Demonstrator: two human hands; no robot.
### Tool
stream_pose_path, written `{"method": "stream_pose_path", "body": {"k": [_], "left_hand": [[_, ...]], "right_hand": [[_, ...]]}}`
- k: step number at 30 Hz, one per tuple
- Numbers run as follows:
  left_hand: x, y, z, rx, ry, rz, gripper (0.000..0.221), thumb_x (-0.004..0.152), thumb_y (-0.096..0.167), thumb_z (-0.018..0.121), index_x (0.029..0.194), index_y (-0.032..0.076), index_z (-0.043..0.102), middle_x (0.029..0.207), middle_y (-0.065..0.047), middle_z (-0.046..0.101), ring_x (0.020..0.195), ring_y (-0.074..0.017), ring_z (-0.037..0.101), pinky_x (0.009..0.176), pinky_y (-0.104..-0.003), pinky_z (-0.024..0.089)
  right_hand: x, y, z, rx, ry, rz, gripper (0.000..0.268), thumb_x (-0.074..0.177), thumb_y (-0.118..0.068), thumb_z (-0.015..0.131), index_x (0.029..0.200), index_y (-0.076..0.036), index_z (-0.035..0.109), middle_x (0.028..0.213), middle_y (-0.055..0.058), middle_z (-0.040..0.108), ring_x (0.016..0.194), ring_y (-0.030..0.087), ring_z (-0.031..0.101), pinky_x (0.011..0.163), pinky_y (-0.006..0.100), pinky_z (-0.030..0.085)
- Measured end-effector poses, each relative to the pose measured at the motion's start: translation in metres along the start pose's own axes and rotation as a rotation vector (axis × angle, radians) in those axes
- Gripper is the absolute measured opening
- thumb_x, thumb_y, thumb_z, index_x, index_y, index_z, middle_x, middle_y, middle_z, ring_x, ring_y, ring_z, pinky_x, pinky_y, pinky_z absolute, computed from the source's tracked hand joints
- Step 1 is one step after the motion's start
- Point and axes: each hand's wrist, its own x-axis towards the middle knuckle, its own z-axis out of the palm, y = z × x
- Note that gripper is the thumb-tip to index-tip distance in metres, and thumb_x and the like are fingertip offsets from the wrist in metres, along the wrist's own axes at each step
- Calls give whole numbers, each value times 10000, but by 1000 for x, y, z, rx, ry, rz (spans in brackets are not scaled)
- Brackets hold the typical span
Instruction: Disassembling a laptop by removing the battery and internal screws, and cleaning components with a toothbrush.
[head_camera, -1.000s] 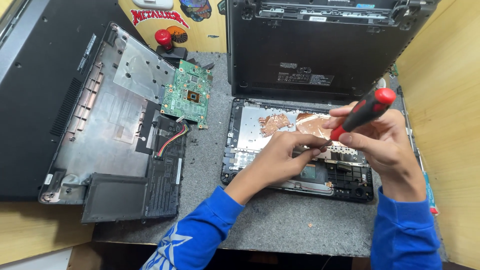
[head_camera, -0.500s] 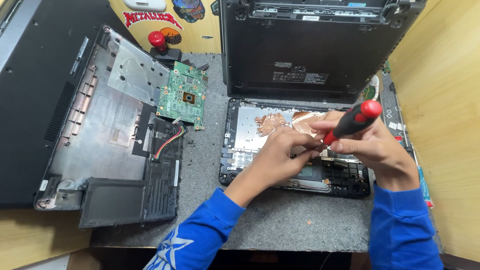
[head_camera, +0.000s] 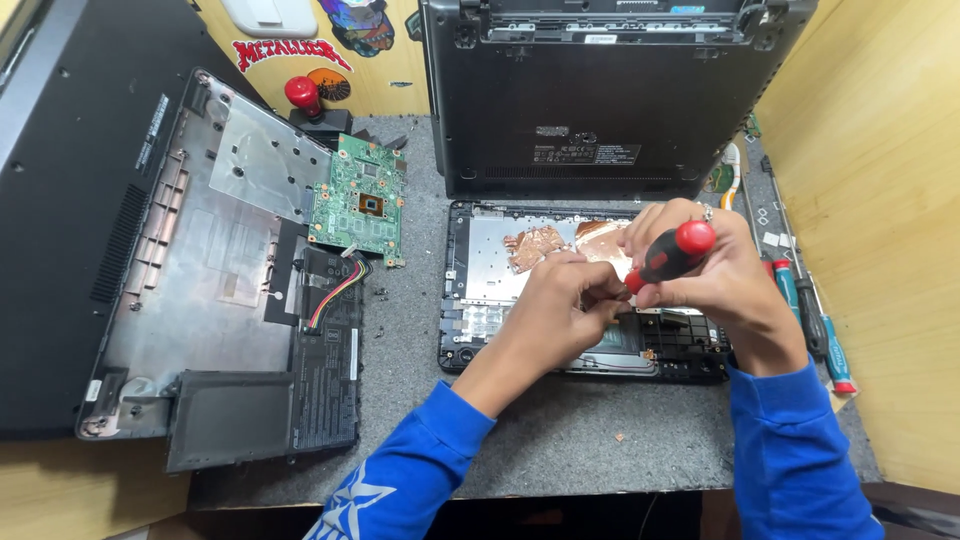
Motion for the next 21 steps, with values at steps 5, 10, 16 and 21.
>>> {"method": "stream_pose_path", "body": {"k": [5,10,16,21], "left_hand": [[-2,-7,0,-20,18,-29,145,721,138,821,799,145,699,635,0,692,684,-261,710,902,-385,527],[0,3,-9,-110,-33,-21,214,805,180,828,975,79,746,818,-133,755,871,-379,739,907,-442,551],[5,18,-2,-144,-23,-85,149,829,172,807,974,155,781,778,-32,784,840,-230,790,850,-353,588],[11,24,-5,-216,20,-74,150,869,259,780,1005,197,776,799,-29,783,846,-223,790,841,-336,594]], "right_hand": [[4,-3,10,141,-41,74,211,724,-26,821,858,73,691,822,215,700,804,270,673,751,375,540],[-3,17,1,347,-117,119,239,940,-203,708,1043,10,742,1033,217,756,1074,281,698,887,373,538],[-10,28,-16,315,-105,50,419,807,-222,791,1140,23,728,1207,254,658,1171,293,634,980,415,507],[-14,40,-23,315,-6,48,430,817,-71,756,1219,69,691,855,185,646,1139,361,668,971,453,509]]}}
